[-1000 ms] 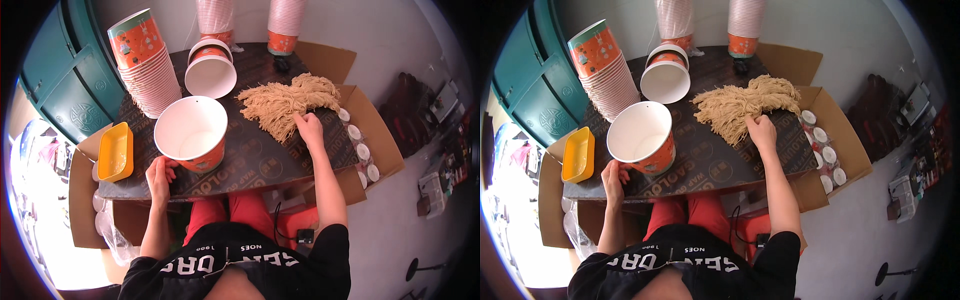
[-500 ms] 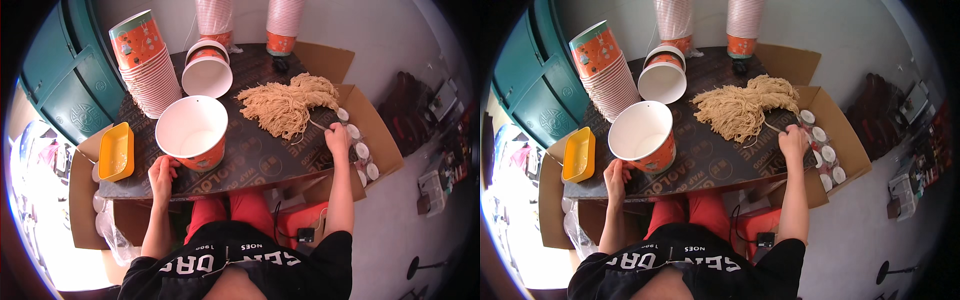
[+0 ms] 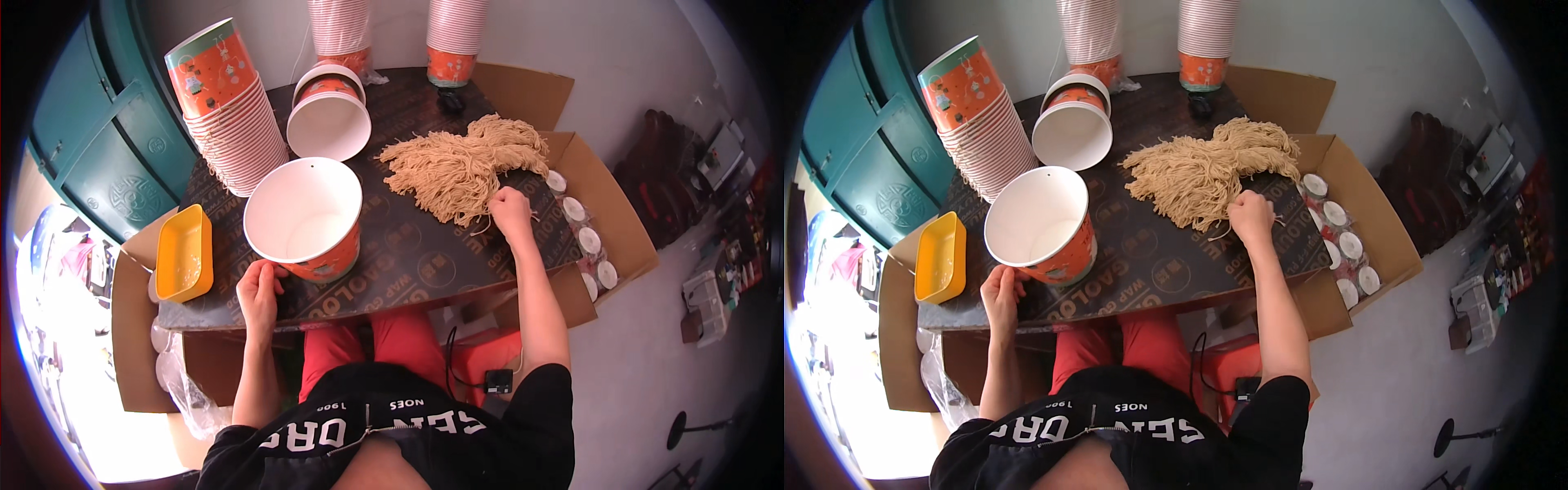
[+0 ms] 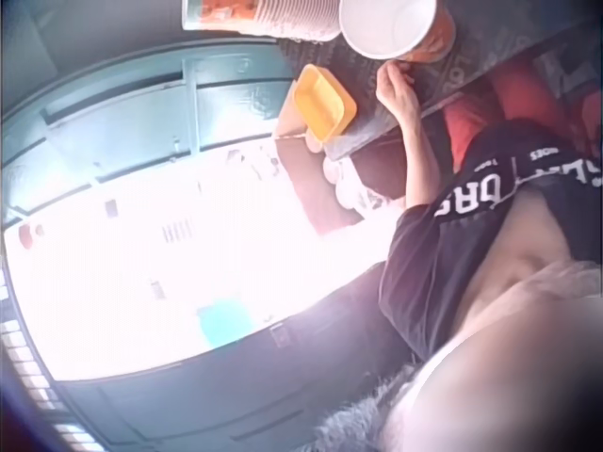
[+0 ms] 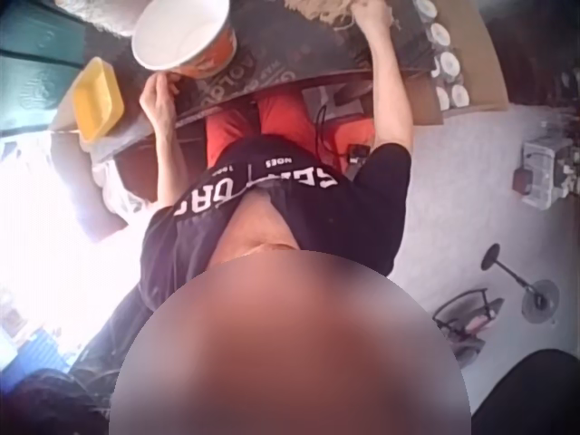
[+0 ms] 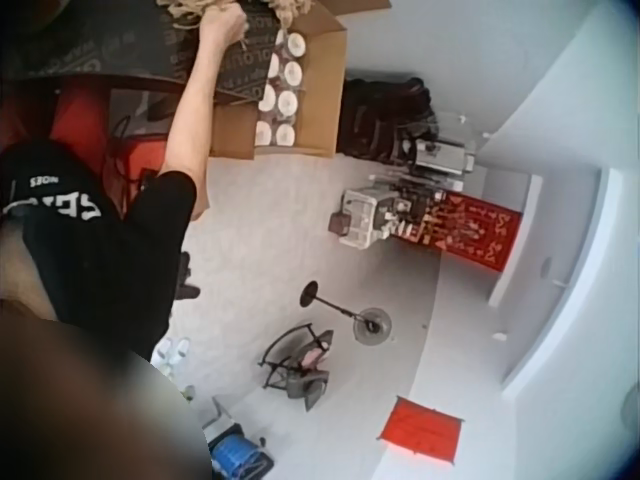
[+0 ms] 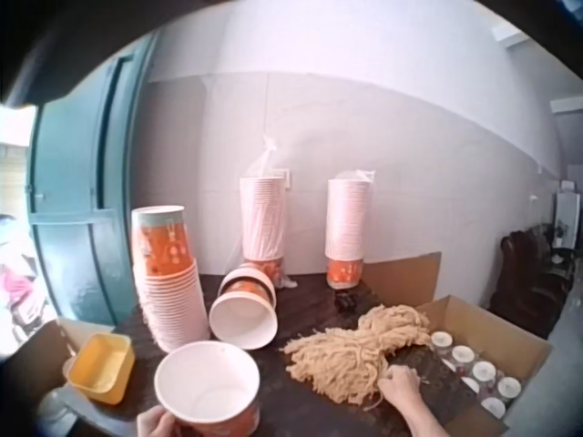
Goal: Tying thin strings to the rims of paper cups as part of a manufacturing or packaging process.
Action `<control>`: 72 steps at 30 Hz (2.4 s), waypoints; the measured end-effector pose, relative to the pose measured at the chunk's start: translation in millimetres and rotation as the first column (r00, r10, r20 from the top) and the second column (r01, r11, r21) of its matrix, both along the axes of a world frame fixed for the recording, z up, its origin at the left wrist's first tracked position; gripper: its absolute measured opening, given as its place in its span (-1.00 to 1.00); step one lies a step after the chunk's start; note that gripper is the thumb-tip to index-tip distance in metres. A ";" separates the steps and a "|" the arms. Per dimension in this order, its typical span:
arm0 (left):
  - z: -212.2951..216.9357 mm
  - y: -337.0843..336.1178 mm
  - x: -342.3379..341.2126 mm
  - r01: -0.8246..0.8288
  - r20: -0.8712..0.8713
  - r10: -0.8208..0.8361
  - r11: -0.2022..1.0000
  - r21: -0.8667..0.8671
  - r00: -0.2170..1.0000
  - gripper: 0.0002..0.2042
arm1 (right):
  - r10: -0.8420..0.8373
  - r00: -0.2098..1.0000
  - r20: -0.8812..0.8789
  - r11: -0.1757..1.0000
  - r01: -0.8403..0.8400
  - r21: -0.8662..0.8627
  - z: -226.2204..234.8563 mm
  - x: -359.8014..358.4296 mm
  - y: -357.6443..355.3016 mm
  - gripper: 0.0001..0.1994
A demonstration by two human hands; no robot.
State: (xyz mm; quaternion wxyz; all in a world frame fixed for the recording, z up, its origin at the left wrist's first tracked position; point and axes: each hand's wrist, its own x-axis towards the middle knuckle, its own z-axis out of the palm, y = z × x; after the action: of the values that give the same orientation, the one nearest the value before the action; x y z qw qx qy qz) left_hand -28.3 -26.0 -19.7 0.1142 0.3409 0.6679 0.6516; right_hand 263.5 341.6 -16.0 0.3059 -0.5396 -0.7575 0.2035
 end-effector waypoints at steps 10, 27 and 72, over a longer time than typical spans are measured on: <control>2.8 -4.8 1.6 -0.012 -0.014 0.012 0.999 -0.032 1.000 -0.79 | -0.044 0.792 -0.609 0.780 -0.354 -0.517 35.3 88.4 -4.2 -0.89; 4.0 -2.4 2.0 -0.030 -0.037 0.028 0.997 -0.071 0.999 -0.80 | 0.003 0.922 0.388 0.964 -0.106 0.244 15.9 67.5 -67.9 -0.79; 73.5 -28.4 74.1 0.283 -0.190 -0.328 0.931 -0.229 0.925 -0.89 | 0.682 0.406 -0.608 0.564 -0.821 0.085 49.9 -88.9 -273.2 -0.91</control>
State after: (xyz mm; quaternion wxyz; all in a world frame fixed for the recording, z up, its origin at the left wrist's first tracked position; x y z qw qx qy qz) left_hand 45.8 -54.5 53.9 0.1719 0.4997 0.6762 0.5133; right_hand 174.6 68.4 33.9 0.3302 -0.0787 -0.7574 0.5578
